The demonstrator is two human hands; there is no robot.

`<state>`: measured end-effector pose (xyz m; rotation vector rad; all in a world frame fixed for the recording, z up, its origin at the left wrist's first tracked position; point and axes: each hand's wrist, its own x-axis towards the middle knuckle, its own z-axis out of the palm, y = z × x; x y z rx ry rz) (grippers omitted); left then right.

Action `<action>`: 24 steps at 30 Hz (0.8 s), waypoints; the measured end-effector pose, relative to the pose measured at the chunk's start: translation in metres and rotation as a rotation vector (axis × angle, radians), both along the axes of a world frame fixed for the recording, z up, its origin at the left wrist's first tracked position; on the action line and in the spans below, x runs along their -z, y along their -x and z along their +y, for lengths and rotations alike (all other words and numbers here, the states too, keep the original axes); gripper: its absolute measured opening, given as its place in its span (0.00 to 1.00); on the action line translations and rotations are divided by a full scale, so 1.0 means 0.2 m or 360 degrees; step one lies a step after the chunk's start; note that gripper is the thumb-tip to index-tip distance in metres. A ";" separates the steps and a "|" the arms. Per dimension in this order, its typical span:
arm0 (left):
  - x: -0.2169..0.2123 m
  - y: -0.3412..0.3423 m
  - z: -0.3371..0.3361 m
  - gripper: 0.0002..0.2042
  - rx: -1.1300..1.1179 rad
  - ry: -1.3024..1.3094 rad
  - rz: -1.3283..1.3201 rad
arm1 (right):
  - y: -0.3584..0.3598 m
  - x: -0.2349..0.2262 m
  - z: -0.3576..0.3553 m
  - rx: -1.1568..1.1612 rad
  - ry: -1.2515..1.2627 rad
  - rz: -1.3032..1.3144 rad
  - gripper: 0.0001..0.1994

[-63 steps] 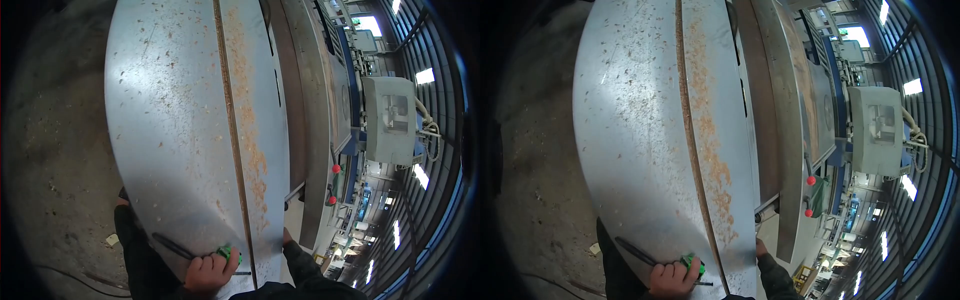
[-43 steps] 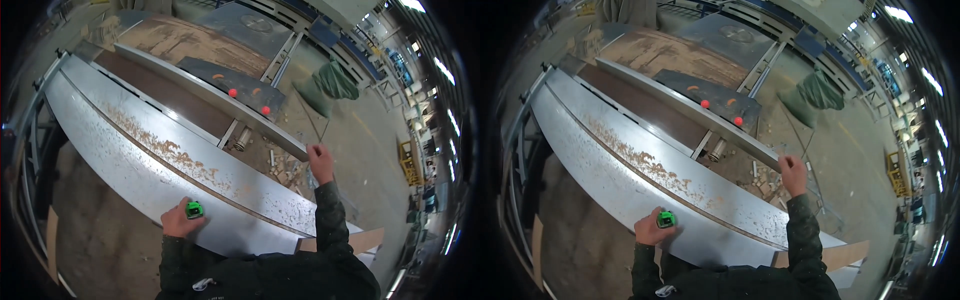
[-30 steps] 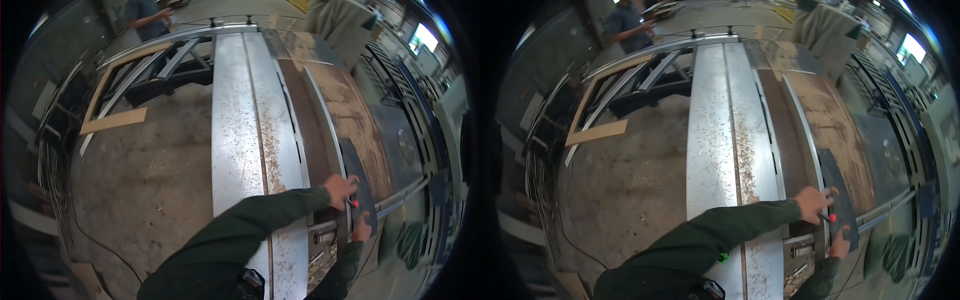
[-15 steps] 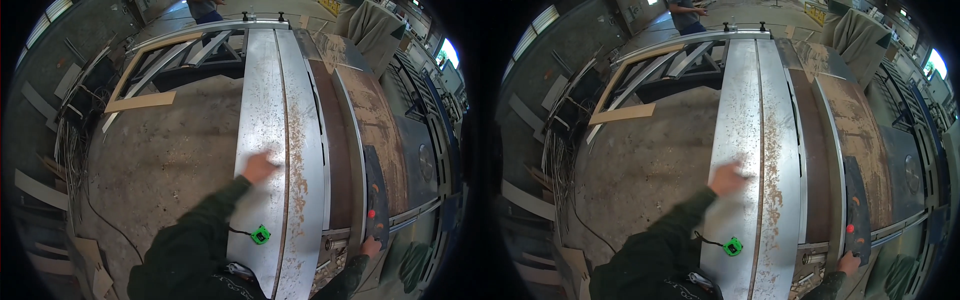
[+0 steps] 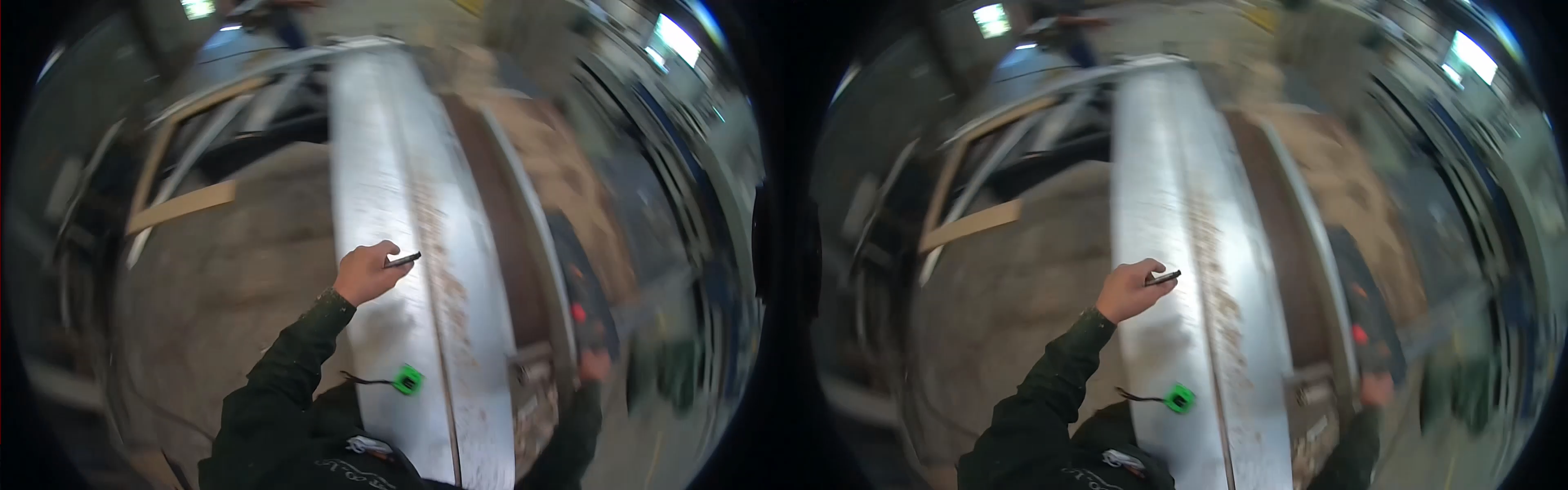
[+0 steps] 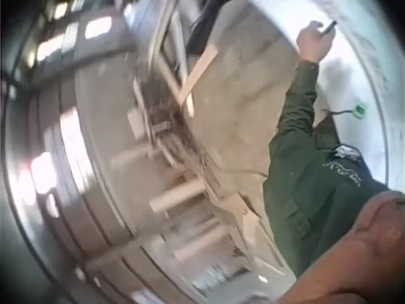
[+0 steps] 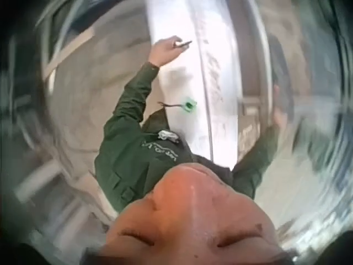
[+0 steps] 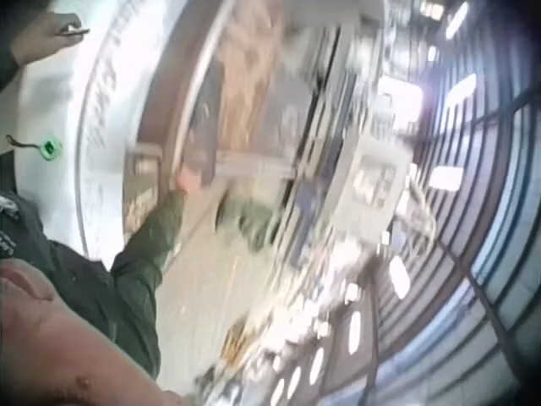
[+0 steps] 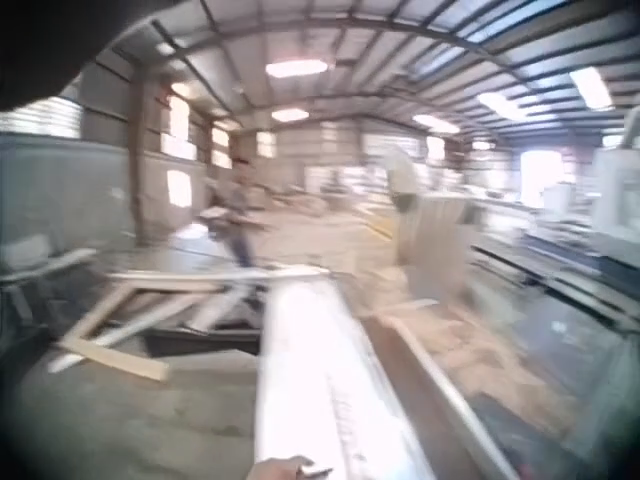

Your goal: Cutting and marking wood panels using a sliding table saw and a pencil in a manufacturing setting.

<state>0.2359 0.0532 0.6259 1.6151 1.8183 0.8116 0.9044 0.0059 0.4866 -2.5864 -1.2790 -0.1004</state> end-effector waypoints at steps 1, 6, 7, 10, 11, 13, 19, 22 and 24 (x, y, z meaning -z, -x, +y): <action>0.04 -0.15 0.07 0.17 0.0145 -0.0001 0.0095 | 0.32 -0.07 0.32 -0.0434 0.0115 0.0642 0.21; 0.31 -1.36 0.71 0.16 0.0911 -0.0460 0.0099 | -0.24 -0.22 0.55 -0.1048 0.0162 0.0870 0.28; 0.38 -1.62 0.81 0.16 0.1013 -0.0580 0.0200 | -0.45 -0.22 0.56 -0.0990 0.0156 0.0861 0.28; 0.44 -2.17 1.08 0.18 0.1298 -0.0674 0.0308 | -0.94 -0.16 0.54 -0.0463 0.0290 0.0466 0.32; 0.47 -2.28 1.15 0.19 0.1330 -0.0618 0.0438 | -1.01 -0.15 0.55 -0.0325 0.0145 0.0252 0.35; 0.55 -2.42 1.27 0.25 0.1389 -0.0470 0.0711 | -0.96 -0.15 0.59 0.0110 -0.0512 0.0250 0.36; 0.65 -2.48 1.67 0.20 0.1212 -0.0278 0.1246 | -1.32 0.53 0.87 -0.0160 -0.0495 0.1098 0.30; 0.79 -2.49 1.76 0.17 0.1289 -0.0525 0.1154 | -1.41 0.67 0.99 -0.0119 -0.0907 0.1061 0.25; 0.77 -2.60 1.82 0.17 0.1308 -0.0402 0.1226 | -1.45 0.70 1.02 -0.0073 -0.1174 0.1070 0.24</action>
